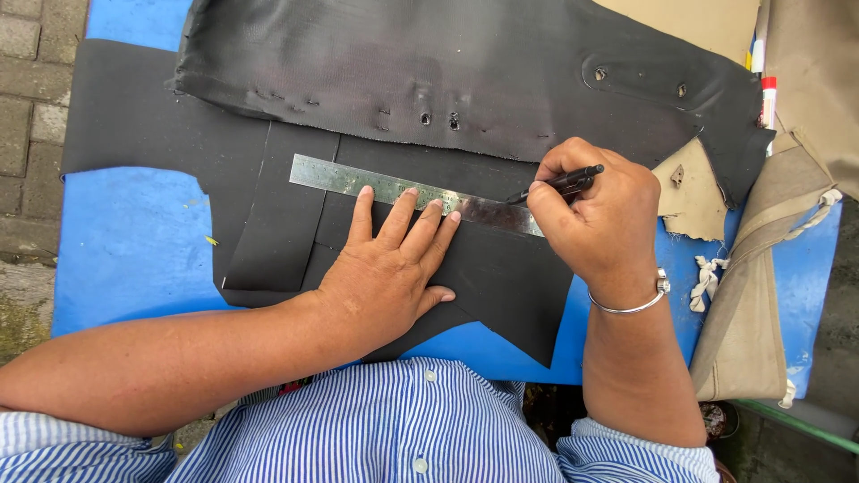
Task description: Marking lines on leather pieces using a ruler and a marker for pattern layout
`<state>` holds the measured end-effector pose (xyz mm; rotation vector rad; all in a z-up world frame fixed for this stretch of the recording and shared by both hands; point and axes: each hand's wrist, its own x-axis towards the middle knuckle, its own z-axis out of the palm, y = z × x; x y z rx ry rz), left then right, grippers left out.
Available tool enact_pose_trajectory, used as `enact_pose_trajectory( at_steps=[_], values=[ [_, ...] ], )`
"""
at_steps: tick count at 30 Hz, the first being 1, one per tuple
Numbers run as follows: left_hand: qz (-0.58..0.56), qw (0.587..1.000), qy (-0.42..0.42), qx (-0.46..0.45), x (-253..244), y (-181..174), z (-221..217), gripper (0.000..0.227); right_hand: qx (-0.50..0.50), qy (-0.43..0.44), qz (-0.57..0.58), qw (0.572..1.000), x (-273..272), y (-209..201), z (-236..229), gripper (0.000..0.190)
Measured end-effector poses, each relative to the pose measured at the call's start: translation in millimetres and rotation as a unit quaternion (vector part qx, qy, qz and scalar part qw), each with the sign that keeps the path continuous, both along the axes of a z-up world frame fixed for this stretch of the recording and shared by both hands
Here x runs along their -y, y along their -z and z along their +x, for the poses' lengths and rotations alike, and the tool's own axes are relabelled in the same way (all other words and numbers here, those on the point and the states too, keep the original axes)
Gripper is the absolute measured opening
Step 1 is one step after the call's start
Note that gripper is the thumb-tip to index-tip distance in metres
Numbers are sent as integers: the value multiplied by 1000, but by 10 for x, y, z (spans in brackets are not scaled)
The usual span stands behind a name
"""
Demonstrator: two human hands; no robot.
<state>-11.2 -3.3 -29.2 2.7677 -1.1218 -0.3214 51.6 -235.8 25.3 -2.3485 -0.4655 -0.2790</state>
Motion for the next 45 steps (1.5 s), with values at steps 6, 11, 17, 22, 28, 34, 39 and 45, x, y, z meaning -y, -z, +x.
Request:
enact_pose_trajectory(
  at_steps=[6,11,17,22,28,34,39,45],
  values=[
    [-8,1000,-4,5,-5,1,-12,80,24,-49,102,993,-195,72,-24,3],
    [-13,1000,-8,6,-14,4,-59,80,16,-85,107,991,-299,133,-28,1],
    [-14,1000,-1,8,-17,-9,-103,83,2,-109,135,985,-447,135,-65,2],
    [-8,1000,-5,19,-28,-28,-118,83,-29,-140,152,978,-652,93,-36,3],
    [-1,999,1,38,-12,-62,-118,82,-5,-187,124,975,-1008,99,60,6],
    [6,1000,8,10,-36,-69,-111,78,11,-199,111,974,-1216,115,154,3],
    [-12,1000,8,27,-52,-107,-101,79,5,-190,63,980,-1063,46,186,2],
    [-4,999,8,45,-43,-102,-96,82,-13,-172,51,984,-969,36,176,3]
  ],
)
